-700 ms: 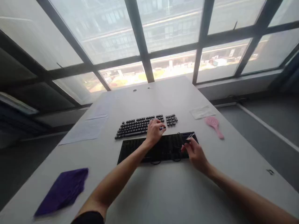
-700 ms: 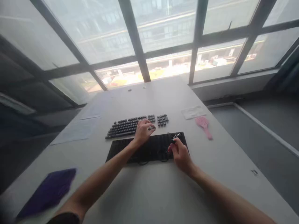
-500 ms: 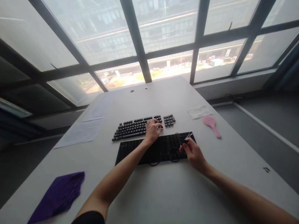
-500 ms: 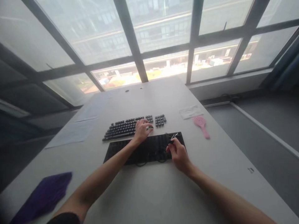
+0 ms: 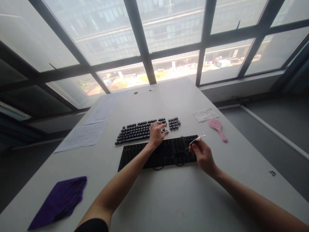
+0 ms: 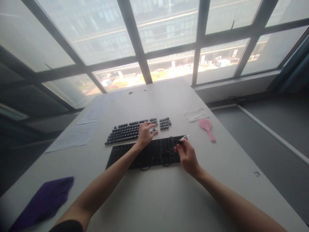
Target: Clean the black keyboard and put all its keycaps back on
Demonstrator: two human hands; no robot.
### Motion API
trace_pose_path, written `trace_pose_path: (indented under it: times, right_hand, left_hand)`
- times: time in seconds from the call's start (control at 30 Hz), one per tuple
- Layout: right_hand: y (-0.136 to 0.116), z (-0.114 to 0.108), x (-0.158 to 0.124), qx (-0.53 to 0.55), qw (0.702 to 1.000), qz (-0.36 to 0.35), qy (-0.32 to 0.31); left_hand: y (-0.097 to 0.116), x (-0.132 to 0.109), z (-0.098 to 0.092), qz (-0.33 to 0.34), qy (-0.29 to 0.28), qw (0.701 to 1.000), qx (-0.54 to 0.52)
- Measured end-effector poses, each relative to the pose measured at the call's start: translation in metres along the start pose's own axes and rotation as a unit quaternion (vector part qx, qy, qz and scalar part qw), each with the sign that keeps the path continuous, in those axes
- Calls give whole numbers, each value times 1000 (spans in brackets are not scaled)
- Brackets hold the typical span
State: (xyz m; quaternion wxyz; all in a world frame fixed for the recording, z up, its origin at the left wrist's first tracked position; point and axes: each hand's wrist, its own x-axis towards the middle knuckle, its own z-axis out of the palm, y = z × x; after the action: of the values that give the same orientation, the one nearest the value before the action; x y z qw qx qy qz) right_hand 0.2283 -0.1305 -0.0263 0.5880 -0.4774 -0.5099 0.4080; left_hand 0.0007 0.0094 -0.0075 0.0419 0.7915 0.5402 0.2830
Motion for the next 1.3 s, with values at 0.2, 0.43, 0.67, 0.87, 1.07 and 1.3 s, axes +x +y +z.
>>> trace_pose_path:
  times: [0.2,0.43,0.67,0.87,1.07,1.3]
  right_hand:
    - [-6,-24,16,-72,996,-17,-47]
    - [-5,-38,6,-211,967,-84,-112]
    - [0,-45,2,-215,959,-93,-161]
    - [-1,-50,4,-207,966,-106,-116]
    - [-1,-51,6,-213,962,-78,-150]
    - [-8,-51,8,-199,948,-92,-230]
  left_hand:
    - [59,-39,-13,113,-46,987,-102]
    - [107,-84,8,146,-142,960,-191]
    - [104,-89,15,136,-137,956,-219]
    - [104,-90,15,125,-142,955,-228]
    - [107,-90,10,127,-152,955,-220]
    - [108,-89,10,130,-157,958,-201]
